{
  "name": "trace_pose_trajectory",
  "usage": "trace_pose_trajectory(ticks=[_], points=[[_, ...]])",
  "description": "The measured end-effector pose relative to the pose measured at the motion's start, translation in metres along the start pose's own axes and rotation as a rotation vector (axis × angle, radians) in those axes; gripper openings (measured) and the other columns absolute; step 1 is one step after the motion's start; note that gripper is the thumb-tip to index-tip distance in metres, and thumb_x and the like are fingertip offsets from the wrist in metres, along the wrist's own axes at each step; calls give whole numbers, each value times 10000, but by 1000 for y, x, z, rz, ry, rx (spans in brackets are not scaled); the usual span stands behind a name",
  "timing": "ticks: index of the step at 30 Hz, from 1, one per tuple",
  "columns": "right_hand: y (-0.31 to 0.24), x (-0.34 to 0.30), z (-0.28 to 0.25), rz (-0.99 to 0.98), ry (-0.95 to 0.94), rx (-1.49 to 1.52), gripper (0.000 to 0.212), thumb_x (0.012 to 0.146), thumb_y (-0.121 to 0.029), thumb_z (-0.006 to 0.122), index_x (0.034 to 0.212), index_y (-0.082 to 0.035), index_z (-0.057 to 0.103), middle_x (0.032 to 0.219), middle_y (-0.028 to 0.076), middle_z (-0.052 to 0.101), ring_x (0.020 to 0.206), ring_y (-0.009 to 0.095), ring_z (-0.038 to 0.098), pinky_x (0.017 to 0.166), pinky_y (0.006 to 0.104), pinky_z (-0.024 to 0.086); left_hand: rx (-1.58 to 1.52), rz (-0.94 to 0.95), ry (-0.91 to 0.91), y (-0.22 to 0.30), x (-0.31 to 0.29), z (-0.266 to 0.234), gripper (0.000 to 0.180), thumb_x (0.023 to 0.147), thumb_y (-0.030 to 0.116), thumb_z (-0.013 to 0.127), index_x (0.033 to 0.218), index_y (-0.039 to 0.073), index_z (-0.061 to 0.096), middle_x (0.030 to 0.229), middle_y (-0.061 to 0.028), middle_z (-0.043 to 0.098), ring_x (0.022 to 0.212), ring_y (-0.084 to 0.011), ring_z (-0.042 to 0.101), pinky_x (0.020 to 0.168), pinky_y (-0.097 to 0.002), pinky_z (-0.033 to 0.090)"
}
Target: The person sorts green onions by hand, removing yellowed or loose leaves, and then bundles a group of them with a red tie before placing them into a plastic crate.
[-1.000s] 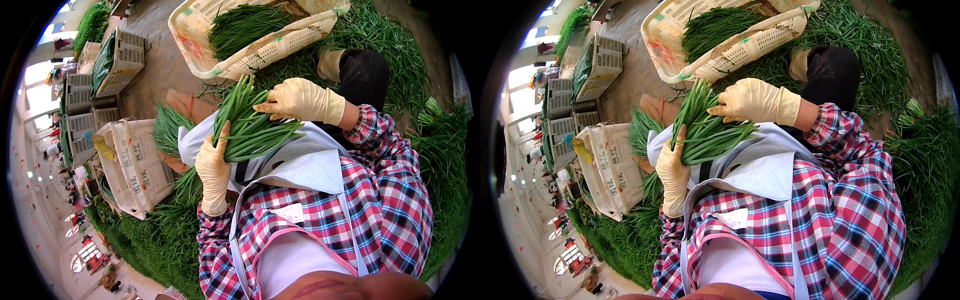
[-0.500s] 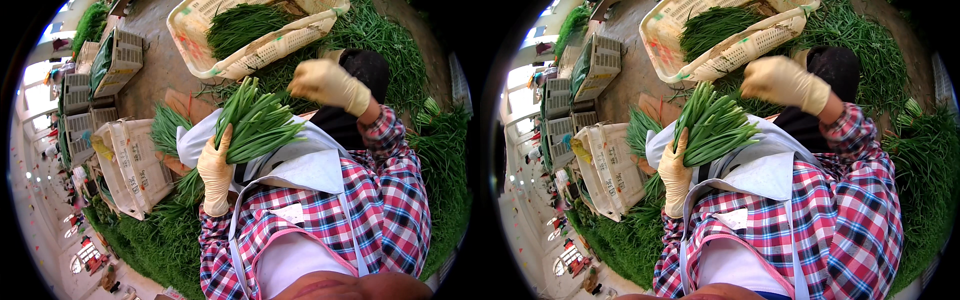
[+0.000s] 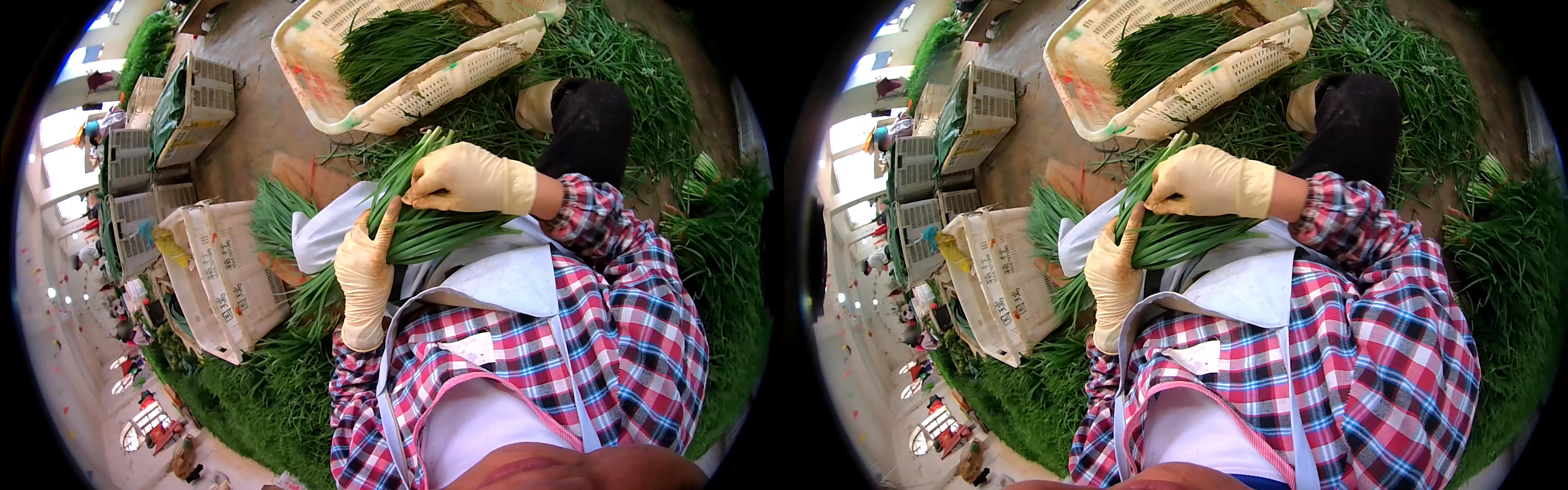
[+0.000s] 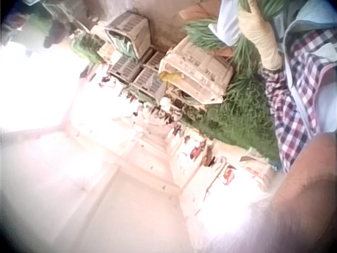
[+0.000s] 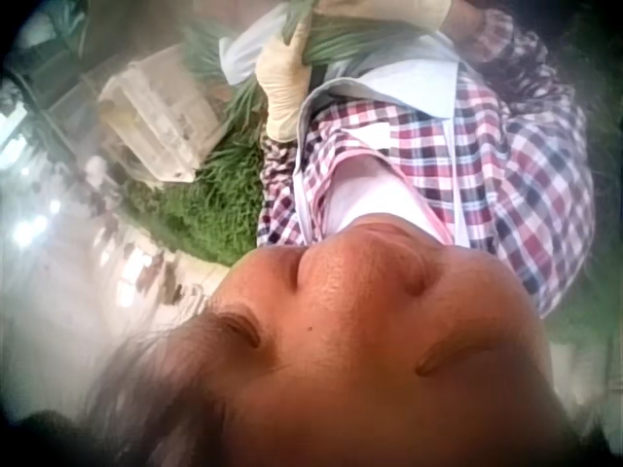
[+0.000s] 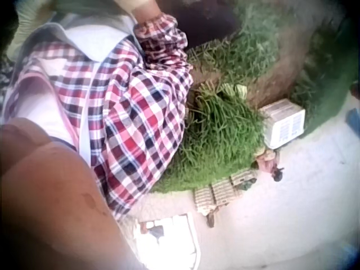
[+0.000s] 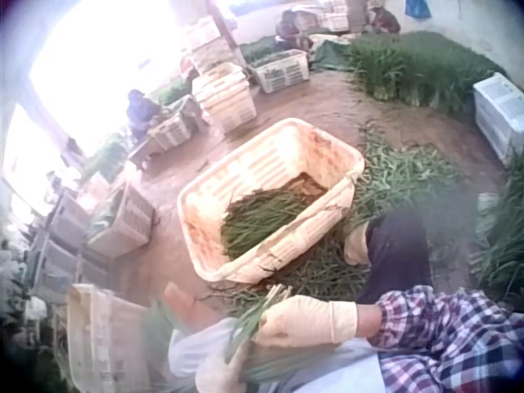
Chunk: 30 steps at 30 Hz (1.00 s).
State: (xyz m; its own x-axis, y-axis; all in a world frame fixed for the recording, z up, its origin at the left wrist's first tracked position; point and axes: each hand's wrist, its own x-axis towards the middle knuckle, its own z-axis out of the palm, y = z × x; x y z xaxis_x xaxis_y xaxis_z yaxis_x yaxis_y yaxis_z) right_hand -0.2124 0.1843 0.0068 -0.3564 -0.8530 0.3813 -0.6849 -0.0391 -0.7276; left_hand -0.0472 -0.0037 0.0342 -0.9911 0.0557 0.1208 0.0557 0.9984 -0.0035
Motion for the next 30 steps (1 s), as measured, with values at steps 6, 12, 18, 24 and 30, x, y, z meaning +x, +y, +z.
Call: trace_pose_trajectory(ticks=[6, 12, 18, 24, 30], points=[[11, -23, -58, 419, 283, 686, 202, 947, -150, 655, 1049, 9, 725, 955, 59, 742, 732, 97, 671, 688, 236, 554, -41, -100, 54, -13, -22, 9, 799, 728, 37, 685, 1438, 346, 486, 1173, -107, 626, 887, -312, 644, 716, -395, 530], [18, -17, -57, 248, 183, -35, 219, 828, -260, 744, 971, -94, 761, 876, 84, 687, 829, 263, 673, 737, 345, 531, -61, -94, 49, -12, -21, 10, 882, 671, 1, 737, 1441, 348, 482, 1183, -127, 632, 985, -316, 645, 789, -398, 535], [7, -4, -21, 83, -68, 71, 224, 852, -278, 721, 1015, -129, 761, 909, 93, 679, 870, 284, 655, 763, 371, 523, -22, -52, 45, -6, -11, 0, 810, 715, 29, 693, 1434, 340, 490, 1204, -103, 620, 912, -298, 643, 742, -389, 529], [6, -11, -30, 0, -50, -32, 217, 813, -244, 751, 1003, -140, 761, 900, 81, 673, 837, 277, 650, 746, 372, 522, -88, -126, 34, -11, -18, 1, 911, 648, -12, 723, 1449, 342, 469, 1209, -109, 621, 985, -315, 636, 784, -395, 528], [13, -27, -72, 73, 87, -134, 128, 806, -192, 753, 915, -124, 756, 834, 75, 659, 807, 268, 651, 700, 361, 525, -99, -119, 45, -15, -20, 5, 947, 631, -31, 730, 1454, 350, 460, 1203, -111, 625, 1009, -320, 637, 795, -399, 530]])
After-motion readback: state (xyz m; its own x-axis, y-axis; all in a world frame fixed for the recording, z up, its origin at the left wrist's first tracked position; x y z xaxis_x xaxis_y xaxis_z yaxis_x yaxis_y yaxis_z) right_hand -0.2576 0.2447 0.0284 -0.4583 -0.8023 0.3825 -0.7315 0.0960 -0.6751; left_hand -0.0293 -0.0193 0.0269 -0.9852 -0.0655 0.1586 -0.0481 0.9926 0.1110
